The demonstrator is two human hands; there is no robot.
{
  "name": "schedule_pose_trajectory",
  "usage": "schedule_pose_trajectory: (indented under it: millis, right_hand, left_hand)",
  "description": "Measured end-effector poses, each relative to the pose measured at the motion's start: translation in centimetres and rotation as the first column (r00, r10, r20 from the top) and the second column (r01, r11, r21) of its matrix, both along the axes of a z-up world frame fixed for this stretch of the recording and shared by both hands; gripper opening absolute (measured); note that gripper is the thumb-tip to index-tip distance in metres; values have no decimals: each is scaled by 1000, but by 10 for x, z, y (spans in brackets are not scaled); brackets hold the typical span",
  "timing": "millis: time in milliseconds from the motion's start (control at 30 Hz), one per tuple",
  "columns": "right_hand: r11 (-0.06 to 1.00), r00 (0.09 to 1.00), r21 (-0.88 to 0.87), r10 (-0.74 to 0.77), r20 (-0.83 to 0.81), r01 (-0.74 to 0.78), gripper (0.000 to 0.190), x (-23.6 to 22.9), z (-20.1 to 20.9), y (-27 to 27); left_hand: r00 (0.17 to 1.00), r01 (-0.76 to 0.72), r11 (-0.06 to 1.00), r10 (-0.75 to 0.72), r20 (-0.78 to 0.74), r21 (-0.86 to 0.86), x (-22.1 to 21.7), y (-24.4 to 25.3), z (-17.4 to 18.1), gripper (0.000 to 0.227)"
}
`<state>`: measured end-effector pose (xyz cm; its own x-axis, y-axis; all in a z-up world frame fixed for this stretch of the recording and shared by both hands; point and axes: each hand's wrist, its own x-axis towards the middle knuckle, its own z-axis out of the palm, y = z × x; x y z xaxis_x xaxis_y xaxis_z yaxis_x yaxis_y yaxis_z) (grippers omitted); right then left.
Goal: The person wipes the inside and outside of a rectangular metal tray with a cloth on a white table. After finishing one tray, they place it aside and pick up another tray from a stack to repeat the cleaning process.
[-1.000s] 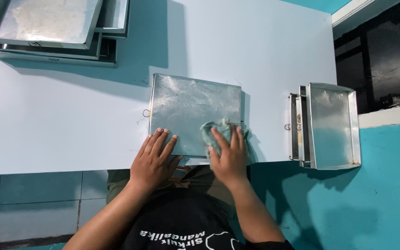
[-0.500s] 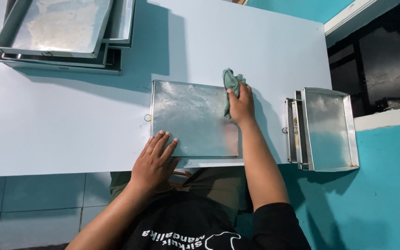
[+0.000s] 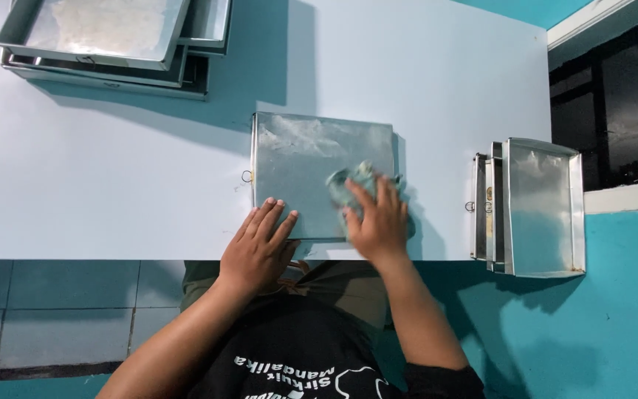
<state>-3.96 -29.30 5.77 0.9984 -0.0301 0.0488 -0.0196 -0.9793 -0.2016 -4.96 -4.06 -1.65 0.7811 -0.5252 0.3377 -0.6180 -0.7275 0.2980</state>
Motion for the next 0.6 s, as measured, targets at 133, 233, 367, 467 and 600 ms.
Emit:
schedule_pose_trajectory:
  millis: [133, 233, 367, 467, 600]
  right_hand:
    - [981, 981, -37, -187, 45, 189, 49, 45, -18, -8]
    - [986, 974, -118, -89, 207, 115, 58, 59, -18, 28]
    - [955, 944, 65, 275, 180, -290, 49, 38, -4, 73]
    - [911, 914, 111, 382, 134, -397, 51, 31, 0, 63]
    - [986, 980, -68, 162, 119, -154, 52, 42, -4, 10]
  left_hand:
    - [999, 4, 1000, -4, 43, -6, -1, -2, -2, 55]
    - [999, -8, 1000, 9, 45, -15, 0, -2, 1, 49]
    - [998, -40, 999, 42, 37, -33, 0, -1, -2, 50]
    - [997, -51, 998, 54, 49, -48, -1, 1, -9, 49]
    - [999, -32, 998, 33, 12, -48, 0, 3, 0, 46]
